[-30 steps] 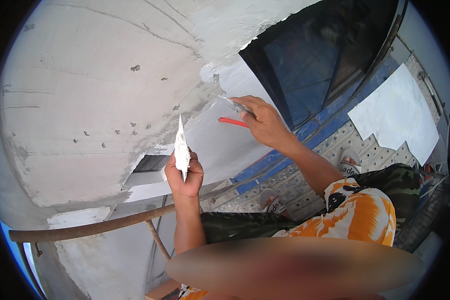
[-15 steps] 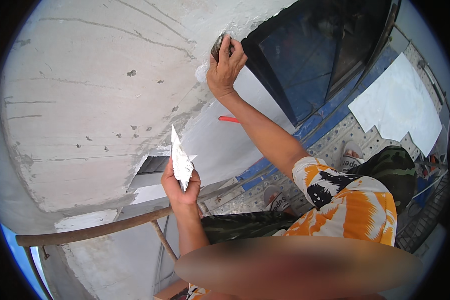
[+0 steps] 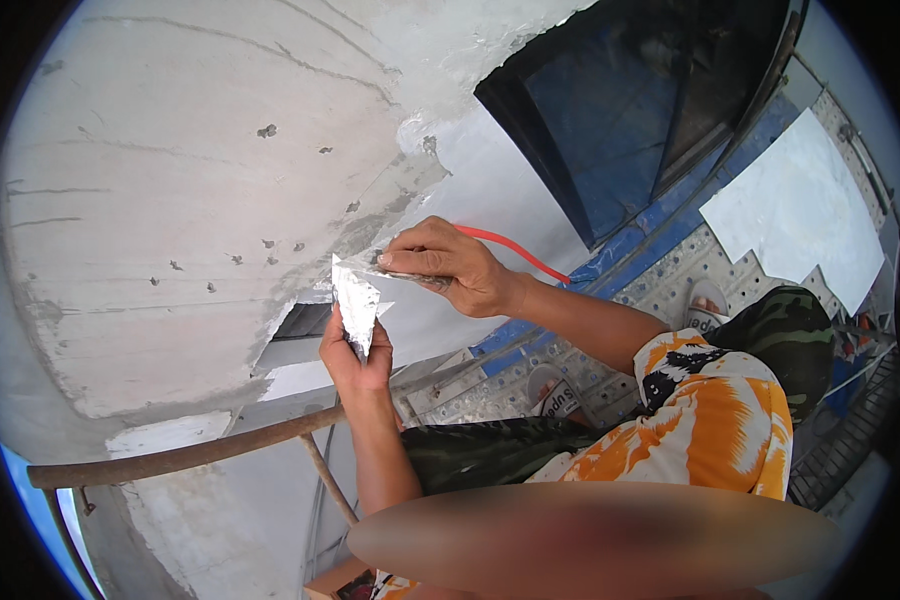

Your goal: The person repeatedly scoops white plaster from a board and applies it to a damaged ceiling area using two metal trowels. They smooth the plaster over the surface and edges, working around a rectangular opening and a red cable.

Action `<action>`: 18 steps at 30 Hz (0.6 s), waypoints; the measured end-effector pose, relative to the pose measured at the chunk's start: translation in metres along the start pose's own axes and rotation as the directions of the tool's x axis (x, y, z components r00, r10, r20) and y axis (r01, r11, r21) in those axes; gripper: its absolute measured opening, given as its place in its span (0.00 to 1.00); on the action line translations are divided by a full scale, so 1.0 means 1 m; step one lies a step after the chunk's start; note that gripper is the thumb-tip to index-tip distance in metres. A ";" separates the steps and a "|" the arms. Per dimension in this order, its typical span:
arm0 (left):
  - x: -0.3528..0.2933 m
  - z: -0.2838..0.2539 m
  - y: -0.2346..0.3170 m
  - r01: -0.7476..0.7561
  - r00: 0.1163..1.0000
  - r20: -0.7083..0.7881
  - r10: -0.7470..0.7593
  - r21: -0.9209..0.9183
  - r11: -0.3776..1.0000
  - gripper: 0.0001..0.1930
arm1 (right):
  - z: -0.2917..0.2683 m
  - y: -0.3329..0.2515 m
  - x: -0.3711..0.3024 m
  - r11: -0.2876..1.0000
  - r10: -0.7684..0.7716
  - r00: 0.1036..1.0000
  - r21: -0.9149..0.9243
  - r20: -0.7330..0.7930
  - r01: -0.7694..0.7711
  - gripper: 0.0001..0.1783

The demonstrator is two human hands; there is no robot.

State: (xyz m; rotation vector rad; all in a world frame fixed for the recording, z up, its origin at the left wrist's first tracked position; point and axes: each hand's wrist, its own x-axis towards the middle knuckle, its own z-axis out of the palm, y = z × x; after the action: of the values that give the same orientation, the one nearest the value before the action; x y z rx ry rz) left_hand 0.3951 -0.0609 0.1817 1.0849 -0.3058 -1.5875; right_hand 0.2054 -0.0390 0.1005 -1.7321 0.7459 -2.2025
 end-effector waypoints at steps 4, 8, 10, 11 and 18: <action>0.005 -0.012 0.008 0.262 0.953 0.211 -0.219 -0.210 0.942 0.14 | -0.034 -0.015 -0.009 0.961 0.240 0.898 -0.221 0.368 -0.166 0.19; -0.012 -0.014 0.029 0.128 0.931 0.361 -0.061 -0.164 0.978 0.13 | -0.102 0.017 0.001 0.449 0.858 0.514 0.451 0.023 -0.771 0.16; -0.022 -0.010 0.034 0.100 0.946 0.319 -0.049 -0.147 0.984 0.12 | -0.139 0.046 0.010 0.314 0.886 0.462 0.766 -0.026 -0.560 0.16; -0.027 -0.006 0.032 0.115 0.940 0.337 -0.060 -0.148 0.982 0.11 | -0.154 0.059 0.011 0.271 0.908 0.417 0.820 -0.043 -0.504 0.16; -0.049 0.019 0.004 0.093 0.972 0.222 -0.072 -0.087 0.992 0.10 | -0.173 0.112 0.015 0.141 0.893 0.439 0.860 0.103 -0.490 0.16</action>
State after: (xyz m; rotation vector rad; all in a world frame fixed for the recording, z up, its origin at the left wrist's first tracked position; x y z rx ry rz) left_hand 0.3802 -0.0258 0.2185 0.8593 -0.3298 -1.7819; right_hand 0.0222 -0.0984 0.0245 -0.1839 0.3596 -1.6627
